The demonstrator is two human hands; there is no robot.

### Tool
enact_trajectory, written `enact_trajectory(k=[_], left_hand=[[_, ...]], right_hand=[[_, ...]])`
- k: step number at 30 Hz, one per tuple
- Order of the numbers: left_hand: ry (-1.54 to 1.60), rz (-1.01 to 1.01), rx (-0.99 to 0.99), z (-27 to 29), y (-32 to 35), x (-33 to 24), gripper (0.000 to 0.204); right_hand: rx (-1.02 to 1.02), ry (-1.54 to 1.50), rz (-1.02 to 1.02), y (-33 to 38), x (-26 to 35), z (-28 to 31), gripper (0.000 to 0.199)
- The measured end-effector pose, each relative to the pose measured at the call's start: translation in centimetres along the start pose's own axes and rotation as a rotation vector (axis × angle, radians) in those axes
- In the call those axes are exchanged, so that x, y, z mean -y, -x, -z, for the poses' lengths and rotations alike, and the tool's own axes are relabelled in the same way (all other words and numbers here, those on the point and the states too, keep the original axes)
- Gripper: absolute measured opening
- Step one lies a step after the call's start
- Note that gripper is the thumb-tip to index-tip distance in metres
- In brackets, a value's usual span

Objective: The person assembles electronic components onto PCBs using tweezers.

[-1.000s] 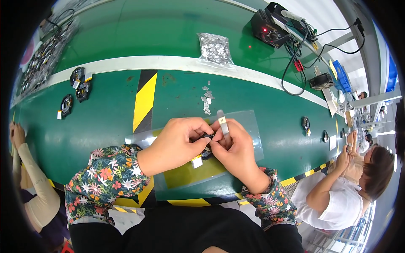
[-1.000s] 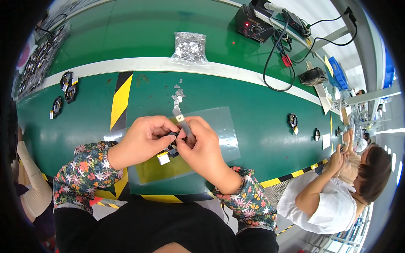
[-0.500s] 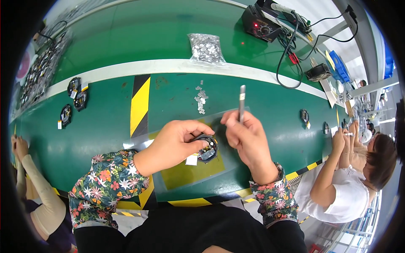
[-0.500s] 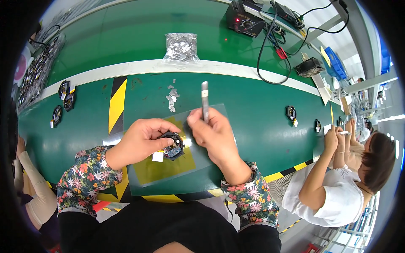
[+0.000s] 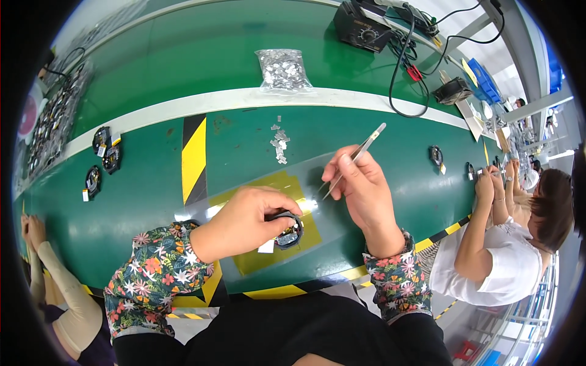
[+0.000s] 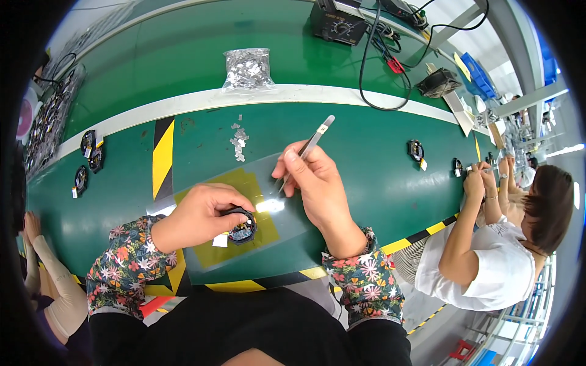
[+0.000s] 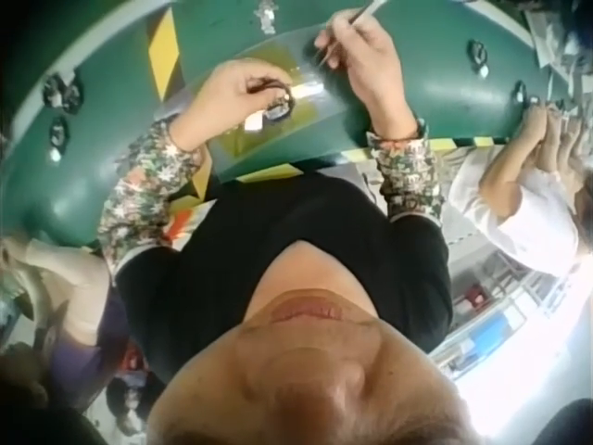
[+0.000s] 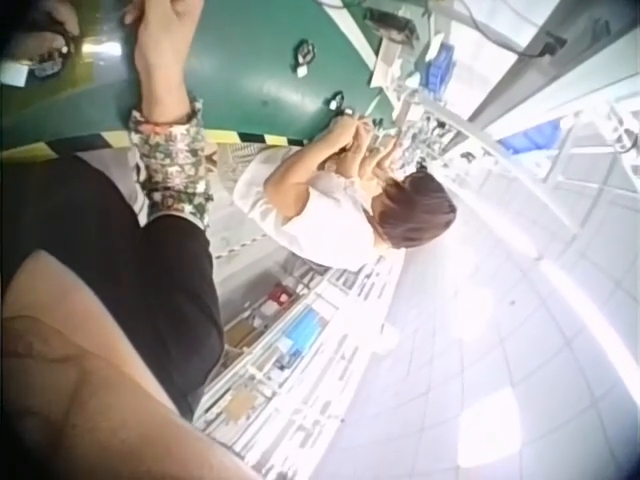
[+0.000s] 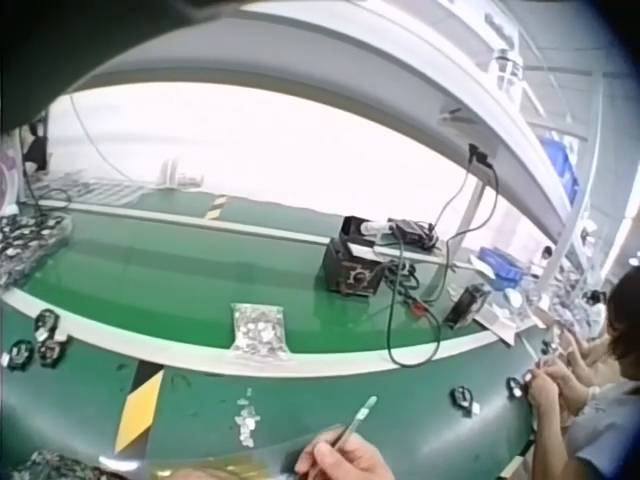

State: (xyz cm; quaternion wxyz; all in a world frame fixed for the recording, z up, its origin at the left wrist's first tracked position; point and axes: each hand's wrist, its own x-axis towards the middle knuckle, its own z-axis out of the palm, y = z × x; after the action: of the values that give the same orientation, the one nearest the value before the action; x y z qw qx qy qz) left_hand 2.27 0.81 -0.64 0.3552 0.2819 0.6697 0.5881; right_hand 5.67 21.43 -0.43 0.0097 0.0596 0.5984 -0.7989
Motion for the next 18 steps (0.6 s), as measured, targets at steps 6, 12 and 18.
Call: enact_trajectory(k=[6, 12, 18], left_hand=[[-0.047, -0.119, -0.032, 0.1, -0.1, 1.1, 0.018], [-0.040, -0.138, -0.065, 0.0, 0.0, 1.1, 0.017], [-0.027, -0.079, -0.049, 0.2, 0.0, 0.4, 0.018]], right_hand=[[0.023, 0.034, 0.025, -0.1, -0.4, 0.1, 0.014], [-0.032, 0.097, 0.034, -0.2, -0.7, 0.1, 0.010], [-0.064, 0.055, 0.019, -0.3, -1.4, -0.1, 0.009]])
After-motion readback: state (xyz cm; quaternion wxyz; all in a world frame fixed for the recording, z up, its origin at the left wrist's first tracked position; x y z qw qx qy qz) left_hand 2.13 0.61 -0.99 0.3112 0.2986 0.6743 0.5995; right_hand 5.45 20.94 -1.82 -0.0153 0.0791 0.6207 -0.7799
